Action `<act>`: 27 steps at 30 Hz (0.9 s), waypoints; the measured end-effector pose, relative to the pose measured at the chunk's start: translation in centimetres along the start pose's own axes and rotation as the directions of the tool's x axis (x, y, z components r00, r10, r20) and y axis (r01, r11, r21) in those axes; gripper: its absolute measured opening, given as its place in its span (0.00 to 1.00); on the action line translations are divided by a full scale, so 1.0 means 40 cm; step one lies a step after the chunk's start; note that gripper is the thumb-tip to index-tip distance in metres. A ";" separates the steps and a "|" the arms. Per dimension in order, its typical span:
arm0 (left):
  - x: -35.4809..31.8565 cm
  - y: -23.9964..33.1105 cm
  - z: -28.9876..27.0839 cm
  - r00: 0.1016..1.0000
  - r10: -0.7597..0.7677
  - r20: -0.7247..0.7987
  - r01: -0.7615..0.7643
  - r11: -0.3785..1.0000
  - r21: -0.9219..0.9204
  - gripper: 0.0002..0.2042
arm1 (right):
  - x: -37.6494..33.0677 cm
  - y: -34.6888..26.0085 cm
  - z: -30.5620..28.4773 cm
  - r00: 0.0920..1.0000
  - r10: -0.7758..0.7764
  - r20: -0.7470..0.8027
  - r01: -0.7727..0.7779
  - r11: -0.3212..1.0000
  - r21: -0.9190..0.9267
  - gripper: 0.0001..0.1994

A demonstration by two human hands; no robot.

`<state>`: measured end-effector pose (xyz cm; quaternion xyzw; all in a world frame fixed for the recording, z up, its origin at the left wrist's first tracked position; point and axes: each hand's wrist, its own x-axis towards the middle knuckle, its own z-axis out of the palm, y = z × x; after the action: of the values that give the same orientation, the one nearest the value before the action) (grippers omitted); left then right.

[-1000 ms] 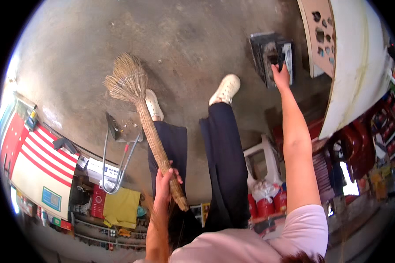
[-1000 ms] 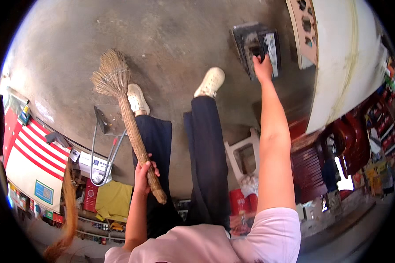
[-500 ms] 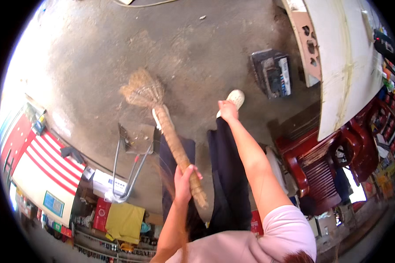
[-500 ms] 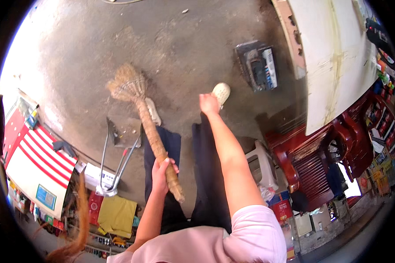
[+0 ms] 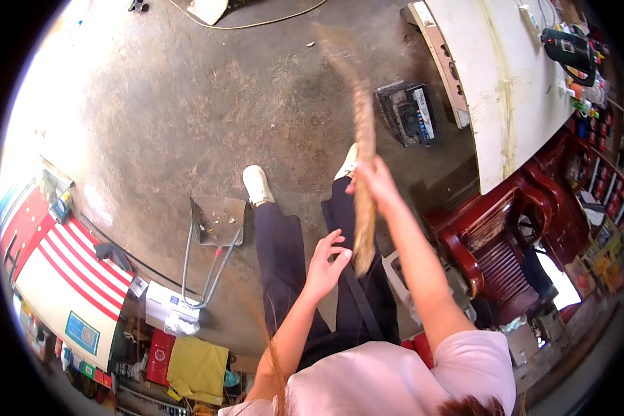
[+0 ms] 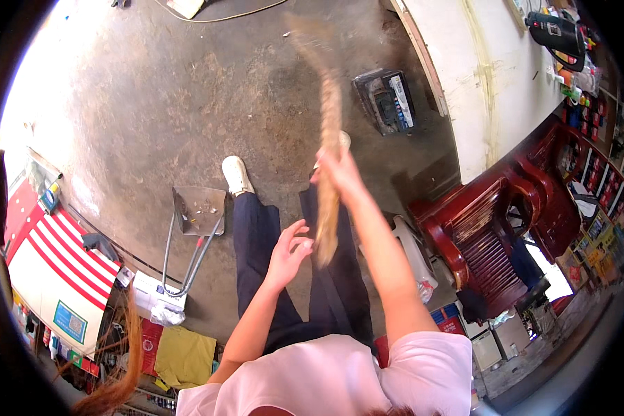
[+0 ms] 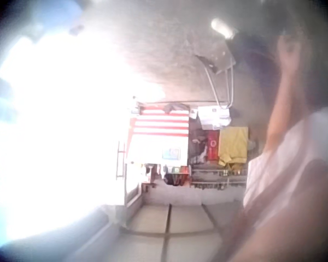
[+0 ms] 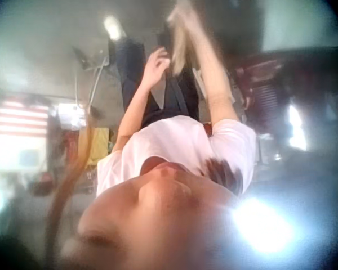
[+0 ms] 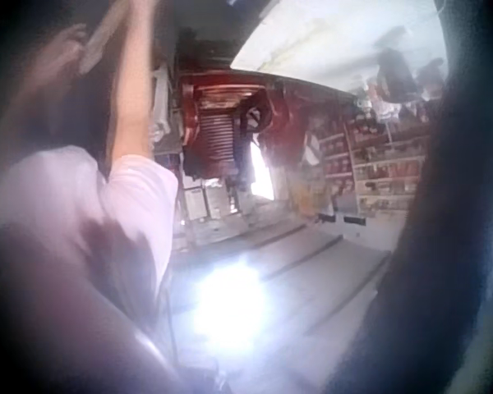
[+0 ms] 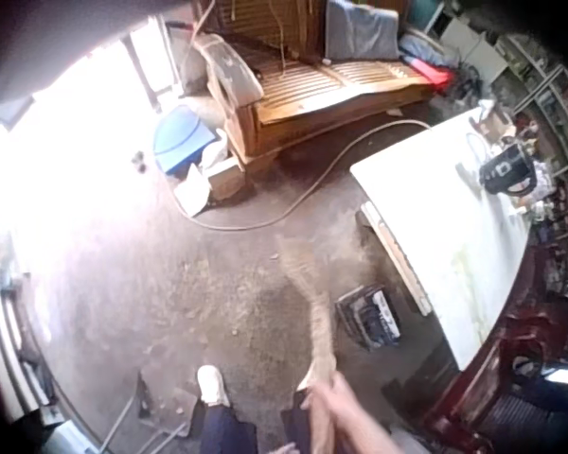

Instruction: The person washes a wok in an outdoor sink, then moves indoors to sweep the floor with a broom and dustpan. They collect debris into the dustpan and continue sweeping around furniture and equipment.

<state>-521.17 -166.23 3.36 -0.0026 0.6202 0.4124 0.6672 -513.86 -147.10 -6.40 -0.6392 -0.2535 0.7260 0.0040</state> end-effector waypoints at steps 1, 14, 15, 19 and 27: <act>-0.005 -0.002 -0.002 0.999 -0.042 0.025 0.044 0.995 -0.088 0.20 | 0.057 -0.026 -0.036 0.991 -0.085 -0.105 0.092 0.994 0.067 0.19; -0.189 -0.042 -0.445 0.939 -0.227 -0.259 0.177 0.963 -0.203 0.10 | -0.138 0.525 0.296 0.896 0.434 -0.093 -0.406 0.886 0.225 0.19; -0.202 -0.034 -0.486 0.940 -0.223 -0.260 0.175 0.965 -0.196 0.10 | -0.219 0.547 0.326 0.897 0.434 -0.081 -0.393 0.869 0.301 0.18; -0.250 -0.034 -0.630 0.931 -0.232 -0.282 0.191 0.967 -0.166 0.09 | -0.425 0.465 0.415 0.913 0.332 -0.235 -0.281 0.932 0.228 0.14; -0.282 -0.087 -0.740 0.898 -0.280 -0.340 0.239 0.958 -0.158 0.09 | 0.060 0.088 0.374 0.972 -0.195 -0.135 0.205 0.976 0.071 0.20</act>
<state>-542.44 -189.93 4.13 -0.1981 0.7015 0.3463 0.5905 -527.08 -154.82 -9.11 -0.6547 -0.2849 0.6897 0.1204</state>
